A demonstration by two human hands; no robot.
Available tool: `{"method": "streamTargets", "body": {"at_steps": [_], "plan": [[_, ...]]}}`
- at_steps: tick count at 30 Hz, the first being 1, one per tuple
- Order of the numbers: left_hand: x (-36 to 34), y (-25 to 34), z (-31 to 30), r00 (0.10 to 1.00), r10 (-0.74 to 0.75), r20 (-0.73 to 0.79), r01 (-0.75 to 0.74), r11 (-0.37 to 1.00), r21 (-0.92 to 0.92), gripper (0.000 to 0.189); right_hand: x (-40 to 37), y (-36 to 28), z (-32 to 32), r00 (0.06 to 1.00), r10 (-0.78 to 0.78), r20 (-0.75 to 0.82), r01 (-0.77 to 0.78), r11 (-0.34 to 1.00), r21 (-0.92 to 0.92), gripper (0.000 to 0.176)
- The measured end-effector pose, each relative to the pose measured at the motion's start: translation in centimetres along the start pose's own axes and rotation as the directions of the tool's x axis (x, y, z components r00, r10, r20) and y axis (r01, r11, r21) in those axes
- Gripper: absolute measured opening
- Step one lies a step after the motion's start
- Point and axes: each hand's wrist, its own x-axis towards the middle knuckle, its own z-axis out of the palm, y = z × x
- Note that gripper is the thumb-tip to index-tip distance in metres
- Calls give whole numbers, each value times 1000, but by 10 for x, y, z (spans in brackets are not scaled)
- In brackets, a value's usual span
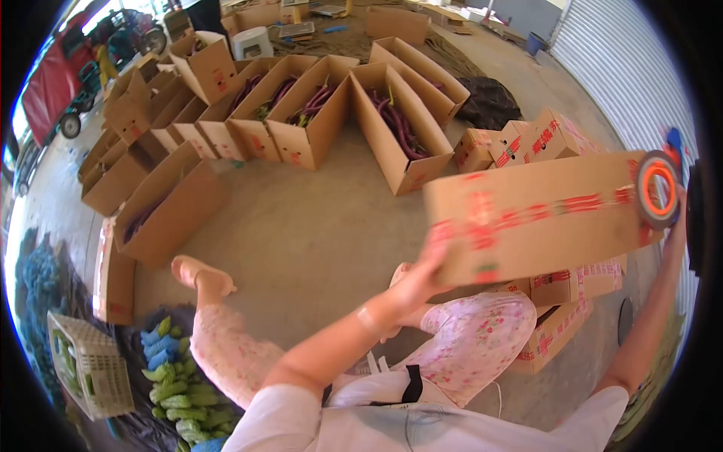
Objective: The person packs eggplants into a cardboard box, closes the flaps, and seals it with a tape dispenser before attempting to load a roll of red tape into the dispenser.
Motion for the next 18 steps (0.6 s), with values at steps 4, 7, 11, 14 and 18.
{"method": "streamTargets", "body": {"at_steps": [4,7,11,14,18], "plan": [[70,19,40,1000,16,26,-30,705,709,83,-5,27,-36,987,152,-60,-130,954,271,51],[102,22,-19,984,176,-15,6,49,999,74,-99,34,36,928,373,3,-281,694,663,56],[130,67,-85,917,294,-271,341,-219,914,67,-223,7,177,883,49,466,-240,901,360,81],[182,76,-130,907,345,-240,375,-410,831,65,-258,8,226,739,-92,667,80,996,50,89],[269,93,-179,919,306,-249,387,-576,720,56,-253,12,259,541,0,841,148,984,-95,81]]}}
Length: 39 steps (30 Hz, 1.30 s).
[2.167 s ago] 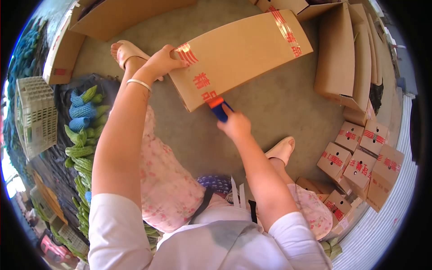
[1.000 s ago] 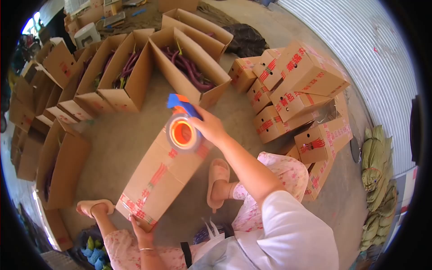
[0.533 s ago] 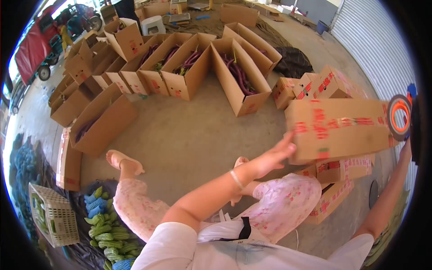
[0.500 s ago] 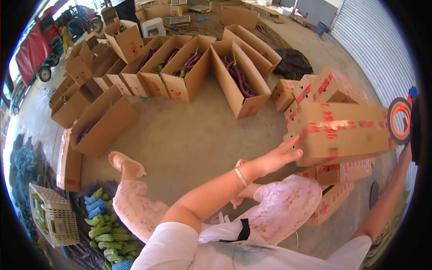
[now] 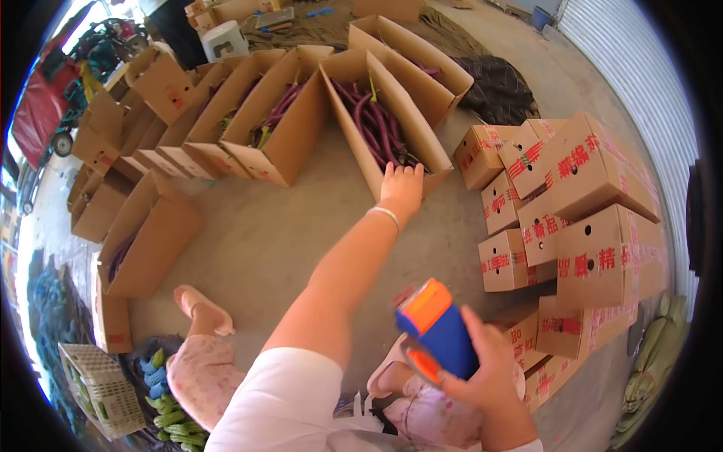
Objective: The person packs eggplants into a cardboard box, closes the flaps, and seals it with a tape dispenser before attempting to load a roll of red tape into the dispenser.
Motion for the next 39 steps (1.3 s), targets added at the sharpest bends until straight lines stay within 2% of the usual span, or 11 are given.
{"method": "streamTargets", "body": {"at_steps": [2,6,11,15,19,21,22,24,30,33,39], "plan": [[31,-5,16,980,-24,196,41,996,-84,33,12,6,1,999,-1,45,1,1000,1,80],[1,-33,43,979,137,154,-123,988,-95,18,20,8,-7,998,-48,49,46,997,56,80],[-171,-128,10,935,90,342,-60,993,-97,15,21,12,-17,996,85,20,-87,983,161,92],[-313,-188,-47,782,106,614,-143,990,11,19,21,13,3,974,211,-83,-123,799,589,95],[-411,-264,-60,715,201,669,-378,917,128,22,19,26,19,980,165,-114,-89,868,489,91],[-440,-276,-67,860,317,400,-458,825,332,21,21,41,14,995,91,-33,-75,940,332,83],[-454,-270,-66,868,293,402,-435,838,328,21,26,45,6,996,88,30,-92,987,131,81],[-460,-253,-60,999,25,-19,-14,891,454,27,40,63,-1,998,25,59,-10,973,-231,76],[-439,-211,2,918,-303,256,302,952,42,33,53,63,65,898,-161,409,234,963,-135,68],[-443,-221,10,928,-281,245,346,894,-286,42,55,58,113,819,-195,540,340,923,-182,71],[-478,-219,-22,925,11,381,108,951,-290,58,84,61,180,813,-200,547,441,825,-354,73]]}}
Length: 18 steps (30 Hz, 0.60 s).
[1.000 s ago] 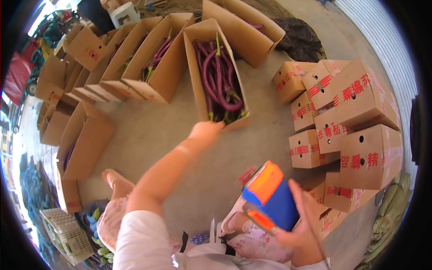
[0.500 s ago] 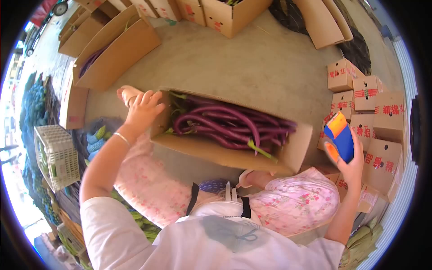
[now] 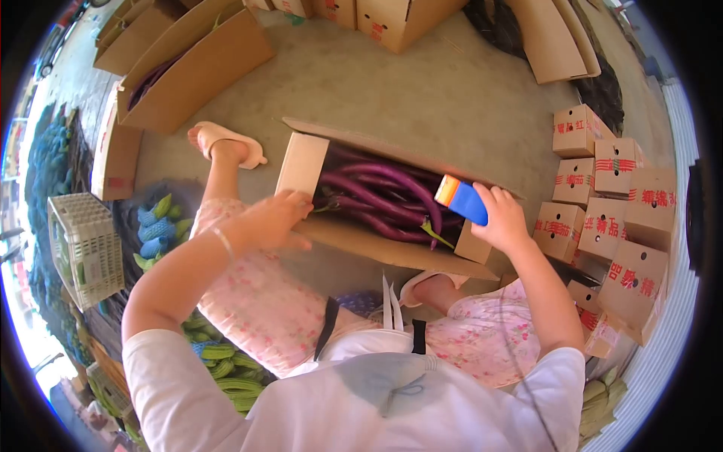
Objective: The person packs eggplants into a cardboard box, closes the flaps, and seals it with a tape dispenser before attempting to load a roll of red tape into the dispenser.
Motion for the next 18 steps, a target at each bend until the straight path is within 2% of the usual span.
{"method": "streamTargets", "body": {"at_steps": [1,2,3,4,5,7,8,9,10,11,12,13,14,15,16,17,18], "plan": [[10,-9,-5,997,2,81,-1,1000,-9,56,7,2,-1,999,6,32,-6,1000,0,73],[26,-15,-15,997,-1,74,1,1000,-9,56,14,5,-5,998,11,60,-11,1000,-7,73],[45,-17,-26,964,-146,221,153,988,-11,54,17,4,-13,996,1,86,-3,1000,25,73],[58,-15,-33,887,-282,365,300,954,8,52,18,-2,-28,996,-2,88,0,1000,21,73],[64,-12,-37,888,-285,362,305,952,1,52,21,-14,-47,996,-4,89,-1,998,56,71],[70,-9,-42,834,-397,384,422,906,19,52,25,-34,-80,996,-18,93,10,996,88,69],[65,-6,-40,831,-401,386,428,904,16,52,23,-42,-92,1000,-12,6,11,987,163,70],[56,-1,-37,944,-257,207,265,964,-12,51,20,-48,-100,997,5,-83,15,971,240,70],[48,3,-36,996,-87,24,87,996,-3,49,14,-52,-103,997,10,-83,11,968,250,70],[46,11,-34,996,-85,36,85,996,-2,49,5,-57,-105,984,24,-176,37,942,335,71],[49,25,-30,998,-64,25,68,976,-205,53,-6,-61,-107,964,41,-264,73,909,409,72],[52,38,-25,999,-52,7,51,916,-398,57,-17,-62,-109,970,63,-235,57,879,473,76],[60,44,-9,998,-60,11,60,916,-398,57,-26,-62,-108,971,59,-233,61,875,479,76],[72,46,15,951,-258,-173,206,940,-271,62,-36,-61,-105,971,73,-229,68,832,551,76],[80,47,28,837,-401,-372,365,916,-166,67,-45,-59,-103,970,90,-227,72,782,619,76],[85,52,11,820,-552,-152,527,832,-174,74,-55,-55,-100,971,108,-213,54,770,636,77],[83,59,4,822,-550,-148,528,833,-164,74,-59,-52,-99,970,116,-214,51,764,643,77]]}}
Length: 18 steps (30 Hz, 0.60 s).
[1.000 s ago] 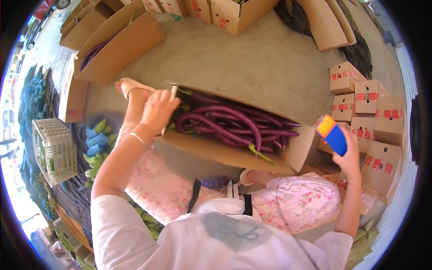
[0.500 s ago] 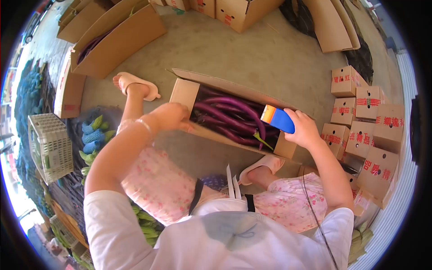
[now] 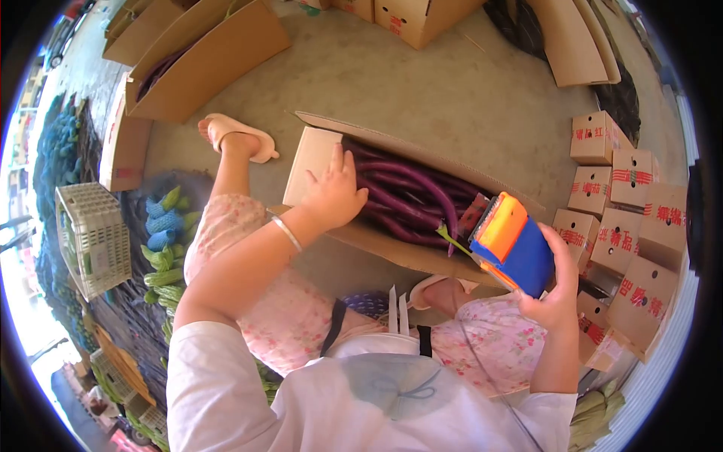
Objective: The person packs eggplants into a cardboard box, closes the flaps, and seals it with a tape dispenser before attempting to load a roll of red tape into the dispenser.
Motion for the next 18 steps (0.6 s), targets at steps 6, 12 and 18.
{"method": "streamTargets", "body": {"at_steps": [6,12,18], "plan": [[-23,-12,-49,986,18,167,-151,528,836,51,-3,0,-8,988,-131,-80,110,968,-225,74],[41,-15,-11,992,-122,30,79,796,600,29,2,4,-16,957,-263,-120,227,940,-254,75],[93,-61,28,971,-213,-111,239,820,520,32,-2,11,-20,967,-237,-89,206,940,-271,77]]}}
